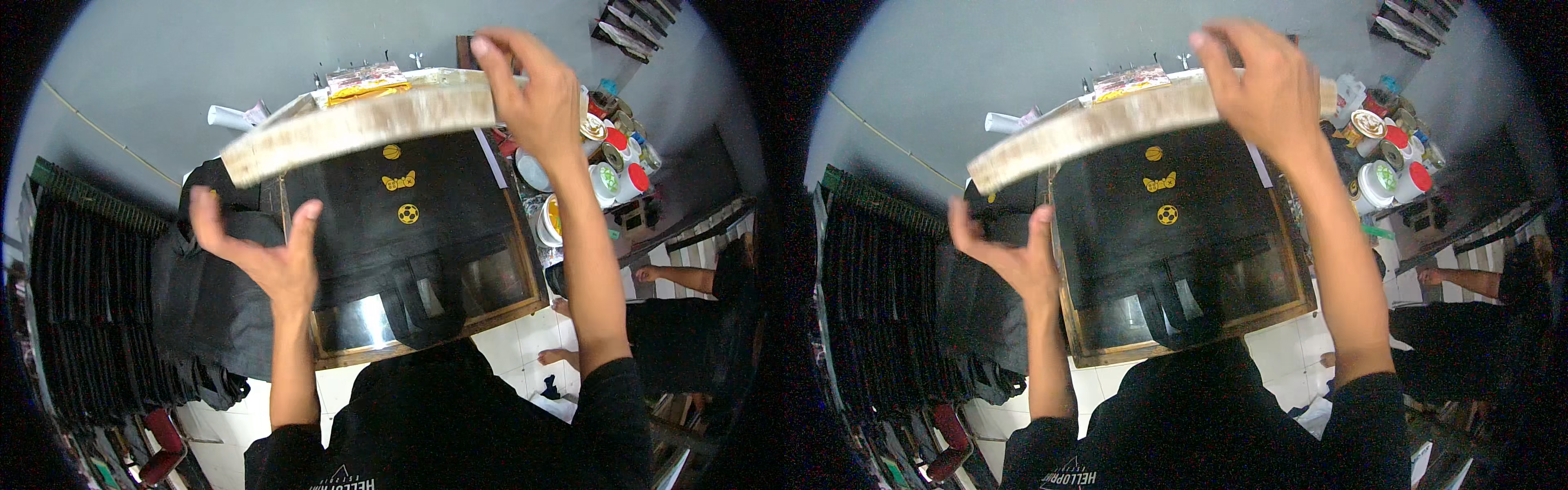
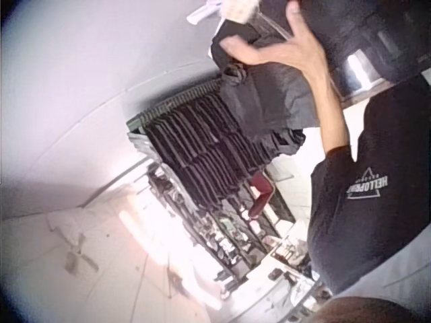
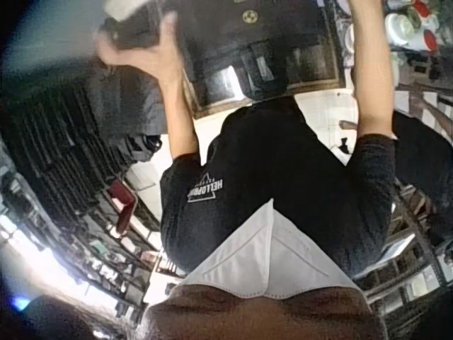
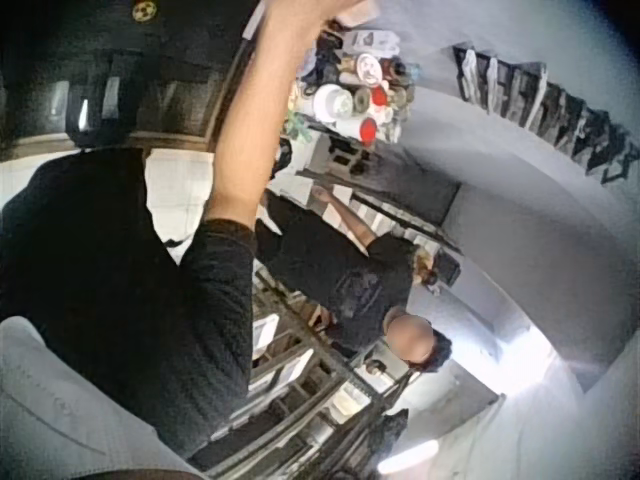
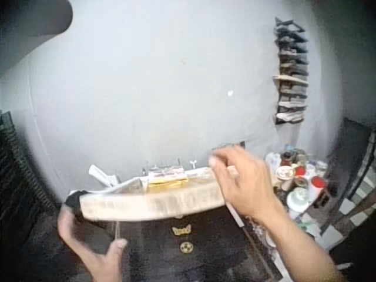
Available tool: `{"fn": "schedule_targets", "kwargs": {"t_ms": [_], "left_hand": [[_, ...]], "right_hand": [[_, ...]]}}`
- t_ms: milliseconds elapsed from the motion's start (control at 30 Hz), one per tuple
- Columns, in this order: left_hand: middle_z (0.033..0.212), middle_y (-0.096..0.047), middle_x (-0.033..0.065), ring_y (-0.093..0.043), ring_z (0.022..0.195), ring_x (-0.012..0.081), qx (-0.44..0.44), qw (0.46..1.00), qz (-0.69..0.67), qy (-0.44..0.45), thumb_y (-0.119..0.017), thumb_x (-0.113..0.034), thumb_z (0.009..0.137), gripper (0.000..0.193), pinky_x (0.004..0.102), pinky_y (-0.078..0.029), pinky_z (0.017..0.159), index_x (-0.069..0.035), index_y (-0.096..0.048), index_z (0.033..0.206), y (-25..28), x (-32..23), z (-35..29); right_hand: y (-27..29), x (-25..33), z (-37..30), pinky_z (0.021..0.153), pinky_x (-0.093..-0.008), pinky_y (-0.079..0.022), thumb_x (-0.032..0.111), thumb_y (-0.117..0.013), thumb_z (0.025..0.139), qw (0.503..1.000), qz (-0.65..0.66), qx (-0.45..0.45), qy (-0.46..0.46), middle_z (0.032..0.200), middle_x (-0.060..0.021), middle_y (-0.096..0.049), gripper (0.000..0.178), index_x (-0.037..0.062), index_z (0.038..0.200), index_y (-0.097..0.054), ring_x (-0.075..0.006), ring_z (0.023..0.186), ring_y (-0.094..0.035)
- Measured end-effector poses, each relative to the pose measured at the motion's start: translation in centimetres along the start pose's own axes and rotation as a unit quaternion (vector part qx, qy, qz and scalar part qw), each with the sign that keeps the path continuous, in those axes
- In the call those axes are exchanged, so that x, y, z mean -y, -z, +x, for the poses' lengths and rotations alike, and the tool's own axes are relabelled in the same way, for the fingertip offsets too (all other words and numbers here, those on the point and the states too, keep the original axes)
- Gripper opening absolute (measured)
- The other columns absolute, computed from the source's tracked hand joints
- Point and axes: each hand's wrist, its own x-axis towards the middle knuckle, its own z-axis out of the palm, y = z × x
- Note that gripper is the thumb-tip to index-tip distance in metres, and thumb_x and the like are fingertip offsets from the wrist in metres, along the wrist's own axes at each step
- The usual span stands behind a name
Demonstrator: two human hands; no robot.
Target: The person performs screen printing on black tote bags by placing a bag on the printing bed, lowering the screen, applying yellow ink with a squeegee, and lifting the screen to reveal the printed design. The person also stirs the yellow ink in a container with a small green tool.
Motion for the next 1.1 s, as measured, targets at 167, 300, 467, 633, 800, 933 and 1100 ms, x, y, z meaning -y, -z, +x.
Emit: {"fn": "schedule_targets", "kwargs": {"t_ms": [167,300,467,633,800,933,1100], "left_hand": [[0.109,-0.063,0.0145,-0.056,0.109,0.0349,0.492,0.871,0.014,0.009,-0.079,-0.021,0.083,0.037,0.0442,-0.042,0.093,0.000,-0.068,0.111,-0.9,0.7,-8.1],[0.101,-0.062,0.0139,-0.056,0.099,0.0329,0.501,0.858,0.040,-0.106,-0.076,-0.016,0.082,0.028,0.0438,-0.042,0.087,-0.001,-0.068,0.104,-2.0,3.6,-10.5],[0.095,-0.060,0.0119,-0.056,0.093,0.0295,0.518,0.815,0.054,-0.254,-0.073,-0.009,0.080,0.018,0.0419,-0.043,0.082,-0.002,-0.066,0.094,-3.1,4.4,-10.2],[0.083,-0.053,0.0086,-0.054,0.084,0.0260,0.416,0.874,-0.023,-0.249,-0.073,-0.015,0.079,0.013,0.0383,-0.042,0.077,-0.008,-0.063,0.083,-1.9,1.1,-7.4],[0.084,-0.055,0.0085,-0.054,0.080,0.0279,0.505,0.825,-0.137,-0.214,-0.077,-0.019,0.080,0.019,0.0405,-0.042,0.072,-0.009,-0.064,0.089,3.5,-6.1,-9.4],[0.100,-0.066,0.0121,-0.061,0.092,0.0337,0.588,0.779,-0.194,-0.097,-0.074,-0.024,0.089,0.026,0.0438,-0.047,0.080,-0.005,-0.069,0.105,4.3,-8.4,-11.6],[0.129,-0.064,0.0228,-0.057,0.121,0.0415,0.471,0.880,-0.019,0.057,-0.065,-0.028,0.096,0.043,0.0491,-0.042,0.105,0.005,-0.062,0.124,0.9,-0.6,-10.5]], "right_hand": [[-0.3,-0.5,6.3,0.076,-0.0473,-0.056,0.023,-0.063,0.093,0.998,0.020,0.016,-0.059,0.090,-0.0261,-0.072,0.029,-0.0036,0.092,-0.073,-0.0426,0.085,-0.071],[-1.0,-1.8,10.0,0.077,-0.0514,-0.053,0.034,-0.059,0.095,0.998,-0.032,0.045,-0.027,0.089,-0.0276,-0.070,0.039,-0.0027,0.090,-0.072,-0.0464,0.086,-0.068],[-1.7,-3.2,12.3,0.081,-0.0534,-0.052,0.041,-0.056,0.096,0.995,-0.074,0.067,-0.020,0.090,-0.0303,-0.069,0.047,-0.0036,0.090,-0.072,-0.0479,0.089,-0.067],[-2.0,-3.6,13.3,0.084,-0.0532,-0.053,0.042,-0.055,0.094,0.994,-0.077,0.070,-0.012,0.091,-0.0313,-0.069,0.050,-0.0036,0.090,-0.073,-0.0486,0.090,-0.067],[-2.5,-4.0,14.6,0.085,-0.0526,-0.053,0.043,-0.056,0.093,0.992,-0.084,0.088,-0.037,0.093,-0.0319,-0.069,0.050,-0.0033,0.091,-0.074,-0.0490,0.092,-0.068],[-2.6,-4.2,15.2,0.086,-0.0526,-0.053,0.042,-0.055,0.092,0.992,-0.094,0.082,-0.033,0.093,-0.0320,-0.069,0.049,-0.0033,0.090,-0.074,-0.0489,0.092,-0.068],[-2.4,-4.2,15.3,0.087,-0.0525,-0.053,0.042,-0.055,0.092,0.991,-0.092,0.094,-0.038,0.094,-0.0321,-0.069,0.049,-0.0033,0.091,-0.074,-0.0487,0.093,-0.068]]}}
